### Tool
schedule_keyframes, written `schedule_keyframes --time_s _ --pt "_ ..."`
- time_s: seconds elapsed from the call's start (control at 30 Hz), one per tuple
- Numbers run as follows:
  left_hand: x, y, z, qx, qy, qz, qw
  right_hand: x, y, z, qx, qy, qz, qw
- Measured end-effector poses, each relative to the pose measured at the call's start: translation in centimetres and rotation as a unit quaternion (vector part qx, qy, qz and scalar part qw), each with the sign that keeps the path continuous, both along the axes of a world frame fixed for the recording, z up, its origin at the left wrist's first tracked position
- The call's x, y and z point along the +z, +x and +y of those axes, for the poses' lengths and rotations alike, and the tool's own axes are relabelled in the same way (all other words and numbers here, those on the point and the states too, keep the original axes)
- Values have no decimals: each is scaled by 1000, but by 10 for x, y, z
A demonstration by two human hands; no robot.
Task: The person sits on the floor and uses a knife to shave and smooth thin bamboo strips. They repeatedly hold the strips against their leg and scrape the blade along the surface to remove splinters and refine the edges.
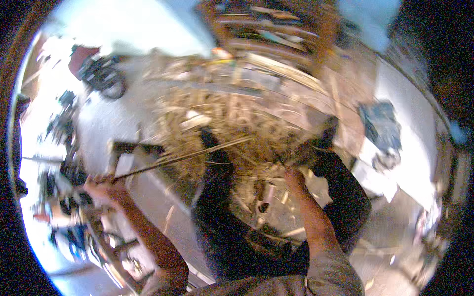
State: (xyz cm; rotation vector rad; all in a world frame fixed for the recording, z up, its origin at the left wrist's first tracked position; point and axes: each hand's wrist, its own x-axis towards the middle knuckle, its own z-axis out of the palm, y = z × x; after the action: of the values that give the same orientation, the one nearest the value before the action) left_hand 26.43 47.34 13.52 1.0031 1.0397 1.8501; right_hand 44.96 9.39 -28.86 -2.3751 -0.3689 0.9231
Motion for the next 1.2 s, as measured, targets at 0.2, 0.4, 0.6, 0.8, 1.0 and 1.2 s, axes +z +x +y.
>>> schedule_keyframes --time_s 0.2,0.4,0.6,0.8,1.0,1.2 --pt "-2 -75 9 -109 -58 -109 986 97 -41 35 8 186 -313 931" --pt "-20 -98 -16 -152 -126 -204 959 224 -99 44 226 316 -348 853" --pt "-17 -127 -39 -217 -114 -194 950 289 -117 2 244 258 -264 897" --pt "-2 -157 -50 -188 -75 -158 967 313 -102 -60 226 184 -277 916" --pt "4 -182 -60 -166 -58 -189 966 324 -97 -116 212 155 -358 896" --pt "16 -204 -59 -150 -67 -255 953 358 -101 -168 187 207 -539 795"
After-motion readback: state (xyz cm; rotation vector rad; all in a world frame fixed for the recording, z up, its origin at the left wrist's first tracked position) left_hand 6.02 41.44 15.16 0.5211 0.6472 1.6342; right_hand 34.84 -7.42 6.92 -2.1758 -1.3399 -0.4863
